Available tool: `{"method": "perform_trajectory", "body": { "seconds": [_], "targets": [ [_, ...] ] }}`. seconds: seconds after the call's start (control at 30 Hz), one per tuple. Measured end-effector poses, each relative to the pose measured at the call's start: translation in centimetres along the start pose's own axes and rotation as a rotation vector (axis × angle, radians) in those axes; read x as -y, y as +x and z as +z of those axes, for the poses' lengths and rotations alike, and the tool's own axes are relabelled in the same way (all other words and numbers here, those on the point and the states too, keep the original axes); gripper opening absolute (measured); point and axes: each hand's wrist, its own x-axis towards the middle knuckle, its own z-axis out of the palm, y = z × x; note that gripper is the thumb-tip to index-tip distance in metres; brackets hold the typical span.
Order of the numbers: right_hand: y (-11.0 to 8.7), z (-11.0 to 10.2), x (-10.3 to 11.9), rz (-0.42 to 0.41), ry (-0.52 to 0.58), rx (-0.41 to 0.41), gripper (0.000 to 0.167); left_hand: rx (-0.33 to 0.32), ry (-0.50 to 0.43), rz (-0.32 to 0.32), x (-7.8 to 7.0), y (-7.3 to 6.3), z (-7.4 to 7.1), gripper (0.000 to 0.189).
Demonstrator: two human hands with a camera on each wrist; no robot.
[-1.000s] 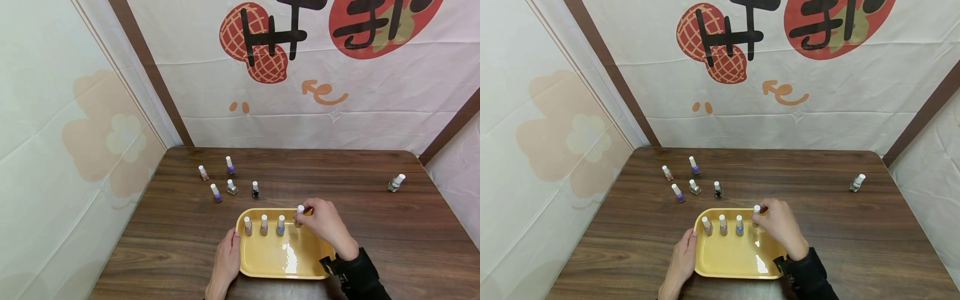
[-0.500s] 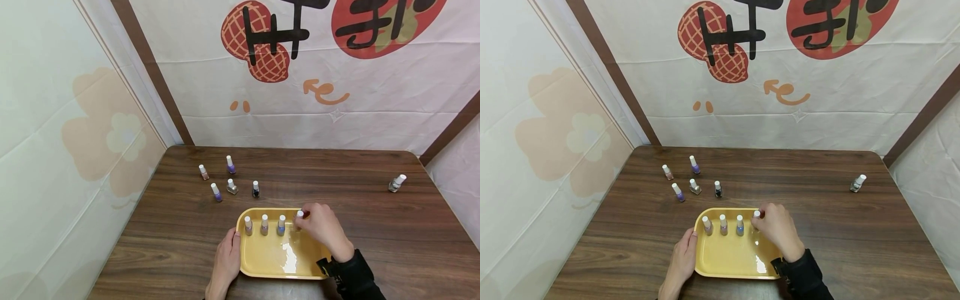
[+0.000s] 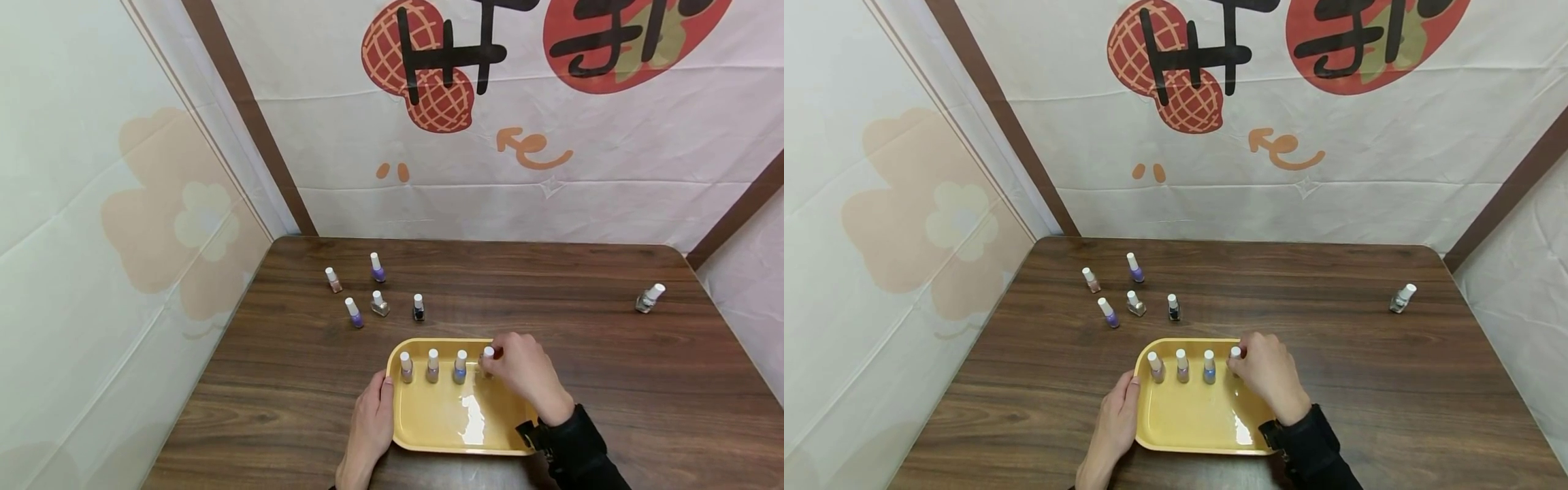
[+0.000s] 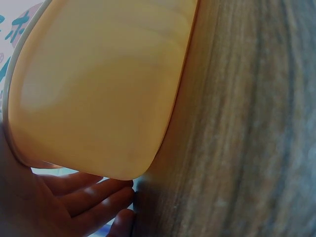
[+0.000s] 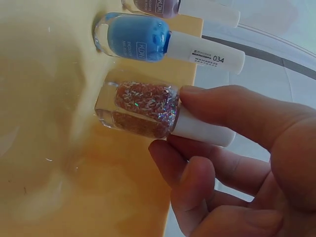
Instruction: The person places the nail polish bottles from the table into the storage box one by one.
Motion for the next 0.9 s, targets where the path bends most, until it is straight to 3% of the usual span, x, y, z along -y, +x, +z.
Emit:
{"method": "perform_trajectory", "body": {
  "seconds": [0.9],
  "targets": [
    [0.2,1.1,-0.4,0.015,-0.018,0.003,0.021,-0.012,-0.006,0.005,0.0,0.0,0.0,0.033]
  ]
}}
